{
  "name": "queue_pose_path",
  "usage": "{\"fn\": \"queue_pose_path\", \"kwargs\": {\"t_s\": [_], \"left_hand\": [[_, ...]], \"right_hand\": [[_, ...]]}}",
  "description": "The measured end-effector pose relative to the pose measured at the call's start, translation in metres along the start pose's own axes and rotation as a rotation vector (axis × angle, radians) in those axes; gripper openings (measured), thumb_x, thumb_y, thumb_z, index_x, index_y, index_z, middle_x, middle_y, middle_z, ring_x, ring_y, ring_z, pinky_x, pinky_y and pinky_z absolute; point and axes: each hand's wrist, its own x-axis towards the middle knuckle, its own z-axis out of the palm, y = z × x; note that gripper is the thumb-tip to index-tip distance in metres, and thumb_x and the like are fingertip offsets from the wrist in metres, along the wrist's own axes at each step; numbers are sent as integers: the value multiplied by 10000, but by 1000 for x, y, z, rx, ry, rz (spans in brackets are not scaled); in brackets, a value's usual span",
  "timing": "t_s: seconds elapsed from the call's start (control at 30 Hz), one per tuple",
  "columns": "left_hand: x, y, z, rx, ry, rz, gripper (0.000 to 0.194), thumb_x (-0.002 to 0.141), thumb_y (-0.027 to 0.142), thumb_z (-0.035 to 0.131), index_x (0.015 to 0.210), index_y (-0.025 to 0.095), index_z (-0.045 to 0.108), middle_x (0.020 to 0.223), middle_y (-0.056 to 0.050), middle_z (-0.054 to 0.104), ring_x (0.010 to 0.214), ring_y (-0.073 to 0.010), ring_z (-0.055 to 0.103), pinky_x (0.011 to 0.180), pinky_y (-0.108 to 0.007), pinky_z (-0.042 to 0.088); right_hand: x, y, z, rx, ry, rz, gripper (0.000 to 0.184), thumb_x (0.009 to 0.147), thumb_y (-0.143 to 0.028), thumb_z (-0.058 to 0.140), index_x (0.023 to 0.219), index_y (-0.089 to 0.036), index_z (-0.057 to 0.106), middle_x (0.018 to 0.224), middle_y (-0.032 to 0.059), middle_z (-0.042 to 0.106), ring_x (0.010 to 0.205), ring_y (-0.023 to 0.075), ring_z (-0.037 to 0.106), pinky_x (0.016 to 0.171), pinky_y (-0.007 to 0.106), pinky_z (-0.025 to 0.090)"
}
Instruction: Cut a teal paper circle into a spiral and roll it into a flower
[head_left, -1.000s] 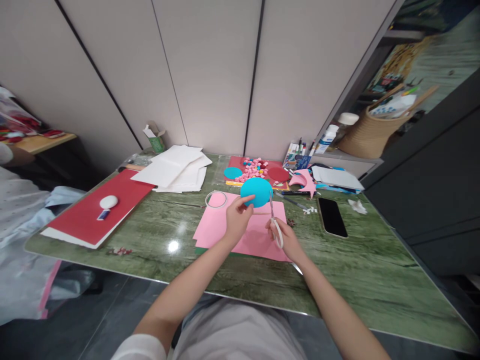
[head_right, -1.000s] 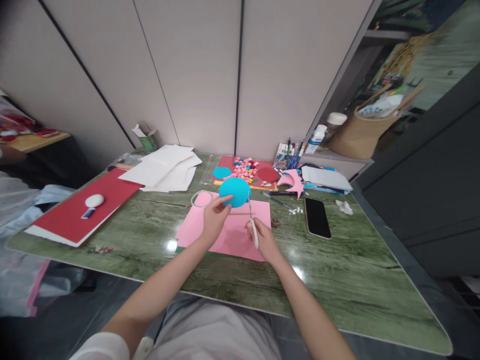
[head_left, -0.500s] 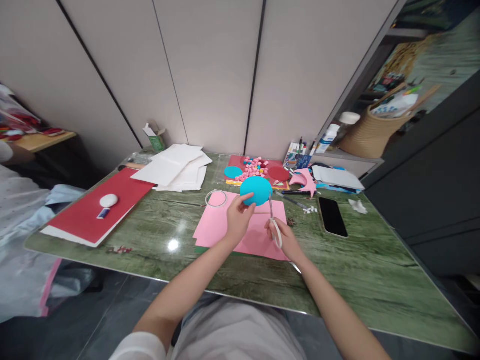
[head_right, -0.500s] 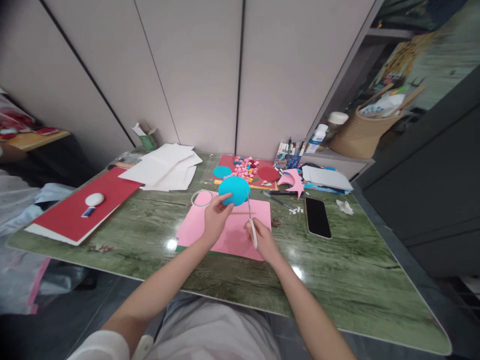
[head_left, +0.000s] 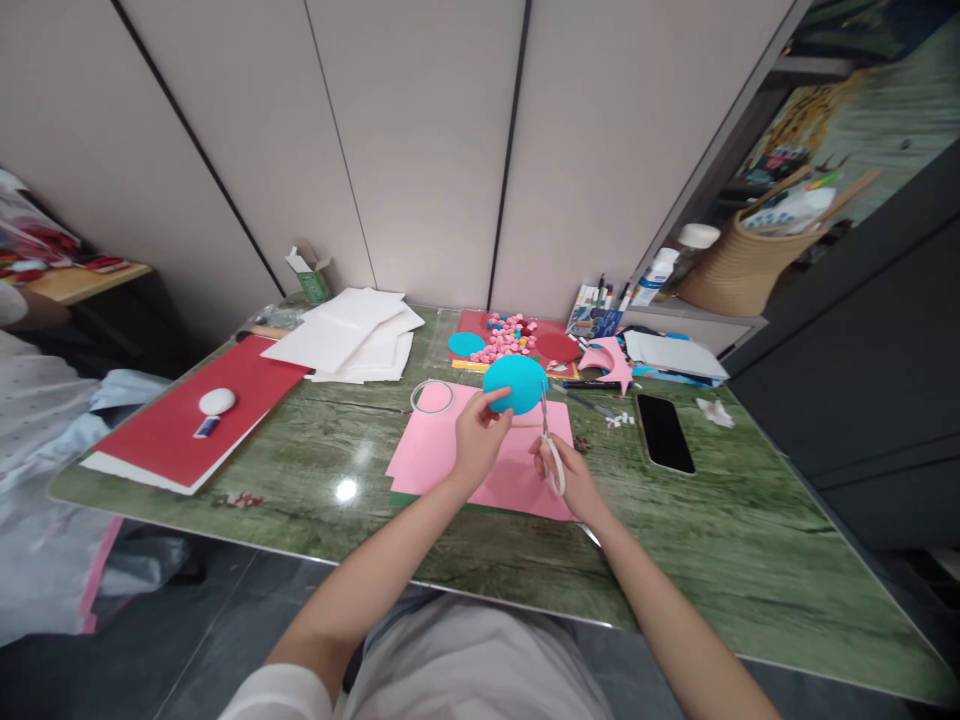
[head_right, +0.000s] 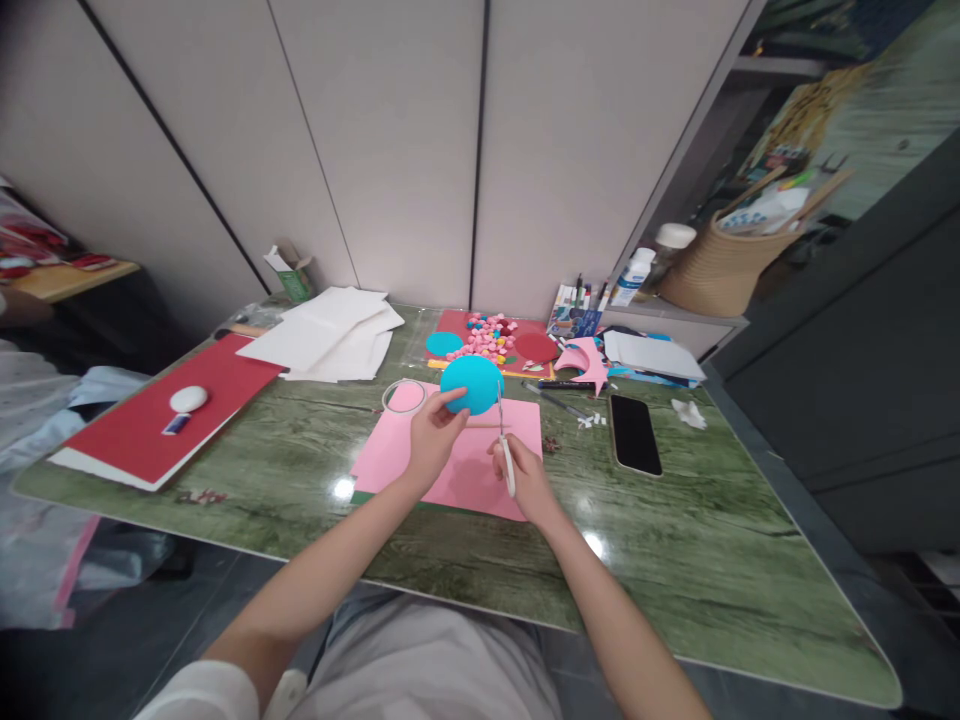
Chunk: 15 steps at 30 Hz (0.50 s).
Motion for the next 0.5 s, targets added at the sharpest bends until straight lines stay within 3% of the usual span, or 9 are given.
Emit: {"fn": "queue_pose_path", "kwargs": {"t_s": [0.5], "left_hand": [[-1, 5, -3, -22, -32, 24, 216, 750, 220, 521, 923, 184, 644, 916, -61, 606, 816, -143, 537, 709, -254, 422]], "right_hand": [[-1, -4, 0, -35, -18, -1, 288, 840, -438, 388, 778, -180, 498, 551, -29, 459, 526, 106, 424, 526, 228, 338]]}}
